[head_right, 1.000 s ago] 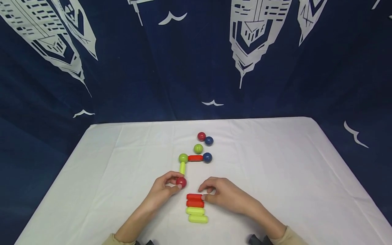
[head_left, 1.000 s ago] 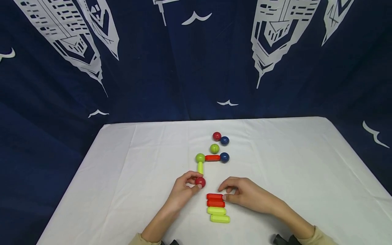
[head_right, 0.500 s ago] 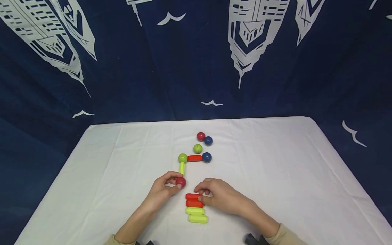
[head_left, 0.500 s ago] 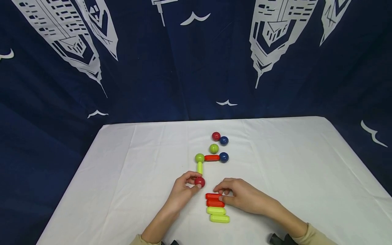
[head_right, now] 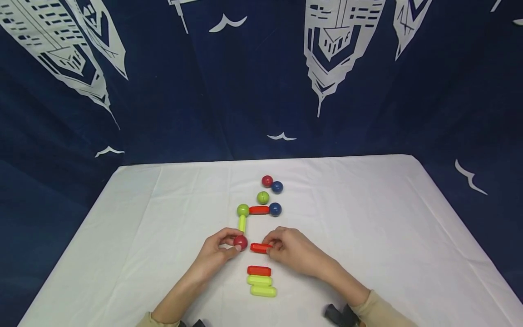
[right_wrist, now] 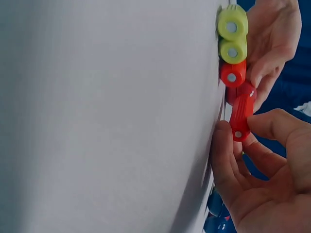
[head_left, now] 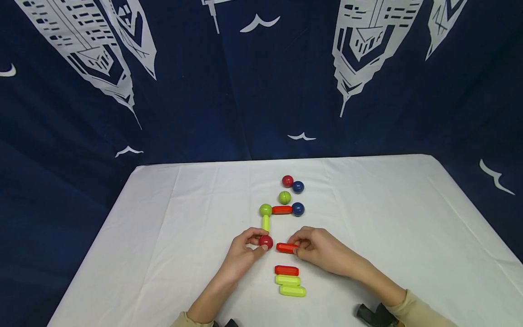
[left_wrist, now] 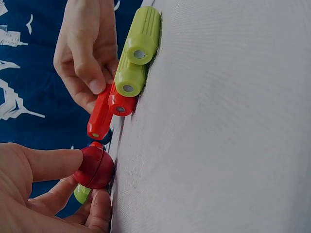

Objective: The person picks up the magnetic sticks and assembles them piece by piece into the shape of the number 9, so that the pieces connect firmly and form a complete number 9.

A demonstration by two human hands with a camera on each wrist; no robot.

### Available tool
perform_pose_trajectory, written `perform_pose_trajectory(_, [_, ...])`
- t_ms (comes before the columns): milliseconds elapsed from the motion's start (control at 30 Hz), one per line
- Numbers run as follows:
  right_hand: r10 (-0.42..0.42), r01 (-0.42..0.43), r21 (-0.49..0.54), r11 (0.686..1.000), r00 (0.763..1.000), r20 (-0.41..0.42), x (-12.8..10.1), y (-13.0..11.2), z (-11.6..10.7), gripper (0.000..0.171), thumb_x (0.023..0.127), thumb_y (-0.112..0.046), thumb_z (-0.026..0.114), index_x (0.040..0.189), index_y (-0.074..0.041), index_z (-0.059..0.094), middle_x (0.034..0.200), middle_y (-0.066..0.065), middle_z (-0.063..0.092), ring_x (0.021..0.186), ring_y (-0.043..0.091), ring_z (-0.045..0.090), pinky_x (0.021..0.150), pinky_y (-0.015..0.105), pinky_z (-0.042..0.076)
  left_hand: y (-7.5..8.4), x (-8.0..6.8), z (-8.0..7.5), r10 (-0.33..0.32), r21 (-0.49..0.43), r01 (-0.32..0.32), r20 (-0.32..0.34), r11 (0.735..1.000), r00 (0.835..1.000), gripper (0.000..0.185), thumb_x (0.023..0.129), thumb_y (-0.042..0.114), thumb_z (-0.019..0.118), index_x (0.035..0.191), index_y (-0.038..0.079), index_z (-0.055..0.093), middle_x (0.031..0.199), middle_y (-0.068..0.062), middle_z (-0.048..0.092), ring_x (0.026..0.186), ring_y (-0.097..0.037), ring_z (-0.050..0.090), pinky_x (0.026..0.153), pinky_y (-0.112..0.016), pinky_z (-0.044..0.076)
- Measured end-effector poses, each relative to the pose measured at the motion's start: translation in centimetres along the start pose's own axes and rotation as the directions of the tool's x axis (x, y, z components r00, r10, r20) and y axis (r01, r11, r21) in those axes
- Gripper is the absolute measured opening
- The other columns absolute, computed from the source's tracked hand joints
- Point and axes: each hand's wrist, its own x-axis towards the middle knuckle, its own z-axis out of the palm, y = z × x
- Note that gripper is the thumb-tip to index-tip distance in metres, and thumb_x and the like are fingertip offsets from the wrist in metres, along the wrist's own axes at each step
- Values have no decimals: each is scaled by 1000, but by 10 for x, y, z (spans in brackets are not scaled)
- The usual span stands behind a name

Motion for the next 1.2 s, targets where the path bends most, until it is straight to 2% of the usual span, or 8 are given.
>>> perform_pose_trajectory(167, [-14, 15, 30, 999, 999, -28, 6, 4, -1, 19, 87, -2, 67, 102, -14, 70, 89, -5, 62, 74, 10, 59, 68, 25, 51, 1, 1, 0, 2, 4, -2, 2, 1000, 1000, 30, 88, 3, 68, 118, 6, 65, 99, -6, 59, 94, -21, 52, 73, -31, 40])
perform_pose_trajectory(400, [-33, 35, 21, 999, 998, -50, 8, 4, -2, 23, 88, 0, 66, 106, -14, 70, 91, -4, 60, 78, 11, 58, 72, 25, 51, 2, 2, 1, 6, 11, -6, 3, 1000, 1000, 30, 88, 3, 68, 117, 5, 65, 98, -7, 60, 94, -21, 52, 73, -30, 40])
perform_pose_trajectory(633, [-6, 10, 36, 999, 992, -127, -1, 1, -3, 27, 87, 3, 65, 109, -11, 69, 99, -2, 61, 85, 11, 59, 78, 26, 53, 2, 1, 2, 3, 9, -3, 1, 1000, 1000, 29, 88, 3, 68, 117, 6, 65, 99, -6, 59, 95, -21, 51, 74, -31, 40])
perform_pose_trajectory(767, [6, -6, 5, 1000, 986, -165, -12, -4, -3, 25, 87, 0, 68, 107, -15, 69, 95, -9, 61, 83, 8, 58, 76, 25, 52, 1, 0, 2, 8, 5, -8, 3, 1000, 1000, 29, 88, 3, 68, 117, 7, 65, 99, -6, 59, 94, -21, 51, 73, -30, 40])
perform_pose_trajectory(867, [-5, 5, -3, 1000, 993, -116, -20, -8, 0, 22, 88, -4, 69, 105, -17, 70, 92, -12, 60, 81, 7, 57, 72, 24, 51, 0, -1, 1, 16, 0, -16, 4, 1000, 1000, 29, 88, 4, 68, 117, 7, 65, 98, -7, 59, 93, -21, 51, 70, -27, 41])
perform_pose_trajectory(1000, [-31, 31, 1, 1000, 999, -13, -26, -11, 7, 20, 89, -9, 70, 106, -20, 70, 96, -13, 62, 84, 5, 57, 73, 25, 49, -1, 0, 0, 22, -3, -22, 4, 1000, 1000, 29, 89, 3, 68, 117, 6, 65, 97, -7, 59, 92, -20, 51, 69, -26, 40])
perform_pose_trajectory(1200, [-21, 24, -40, 999, 997, 76, -23, -15, 18, 20, 89, -14, 71, 105, -24, 70, 94, -19, 60, 83, 4, 56, 76, 25, 48, -2, 0, 0, 19, 2, -19, 0, 1000, 1000, 29, 88, 3, 69, 116, 7, 65, 96, -6, 60, 93, -20, 52, 71, -27, 39])
